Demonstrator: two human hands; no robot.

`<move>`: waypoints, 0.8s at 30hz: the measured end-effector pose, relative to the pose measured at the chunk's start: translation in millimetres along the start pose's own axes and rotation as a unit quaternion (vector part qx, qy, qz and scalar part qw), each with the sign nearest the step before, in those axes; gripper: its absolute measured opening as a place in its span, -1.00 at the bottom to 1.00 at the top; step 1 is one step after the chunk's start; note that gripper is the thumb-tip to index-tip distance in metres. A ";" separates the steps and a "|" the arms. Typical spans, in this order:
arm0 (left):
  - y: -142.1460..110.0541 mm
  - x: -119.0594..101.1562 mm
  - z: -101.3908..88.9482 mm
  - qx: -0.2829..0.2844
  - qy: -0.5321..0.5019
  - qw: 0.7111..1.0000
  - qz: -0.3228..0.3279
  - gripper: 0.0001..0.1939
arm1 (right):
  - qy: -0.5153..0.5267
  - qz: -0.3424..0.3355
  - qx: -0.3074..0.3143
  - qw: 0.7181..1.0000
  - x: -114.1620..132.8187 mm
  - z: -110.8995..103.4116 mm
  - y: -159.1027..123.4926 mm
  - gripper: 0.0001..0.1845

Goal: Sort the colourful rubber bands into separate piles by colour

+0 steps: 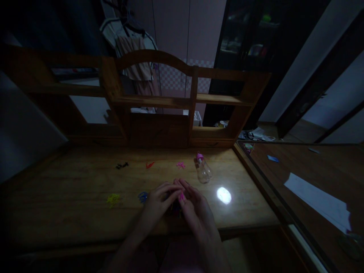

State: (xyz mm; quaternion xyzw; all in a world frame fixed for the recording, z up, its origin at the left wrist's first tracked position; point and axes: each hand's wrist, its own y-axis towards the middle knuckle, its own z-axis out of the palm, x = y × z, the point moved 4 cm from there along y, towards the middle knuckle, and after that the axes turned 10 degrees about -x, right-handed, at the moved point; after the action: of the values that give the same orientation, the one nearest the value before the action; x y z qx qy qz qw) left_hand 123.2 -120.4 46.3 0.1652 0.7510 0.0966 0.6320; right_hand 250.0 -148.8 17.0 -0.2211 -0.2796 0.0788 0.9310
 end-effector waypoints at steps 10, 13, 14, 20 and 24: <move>-7.5 -15.9 -11.3 -0.044 0.052 0.997 0.025 -0.74 | 0.047 0.037 0.050 0.997 -9.3 8.5 0.6 -0.76; -16.8 -14.9 -28.5 -0.084 0.059 0.995 0.015 -0.71 | 0.038 0.025 0.070 0.997 1.2 11.6 4.0 -0.71; -20.5 -11.2 -32.7 -0.095 0.053 0.994 0.006 -0.70 | 0.030 0.019 0.075 0.997 6.6 12.7 9.0 -0.71; -39.2 27.6 -33.6 -0.117 0.025 0.991 -0.066 -0.68 | -0.095 -0.124 0.011 0.988 50.8 23.6 74.0 -0.86; -44.6 37.5 -29.1 -0.120 0.043 0.988 -0.082 -0.69 | -0.126 -0.178 -0.020 0.976 58.8 35.0 112.5 -0.85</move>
State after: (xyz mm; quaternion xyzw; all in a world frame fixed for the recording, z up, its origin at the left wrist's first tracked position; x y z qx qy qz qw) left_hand 83.5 -145.9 1.4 0.0213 0.7711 0.1410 0.6205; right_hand 276.9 -19.9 20.4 -0.1752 -0.4314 -0.0662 0.8825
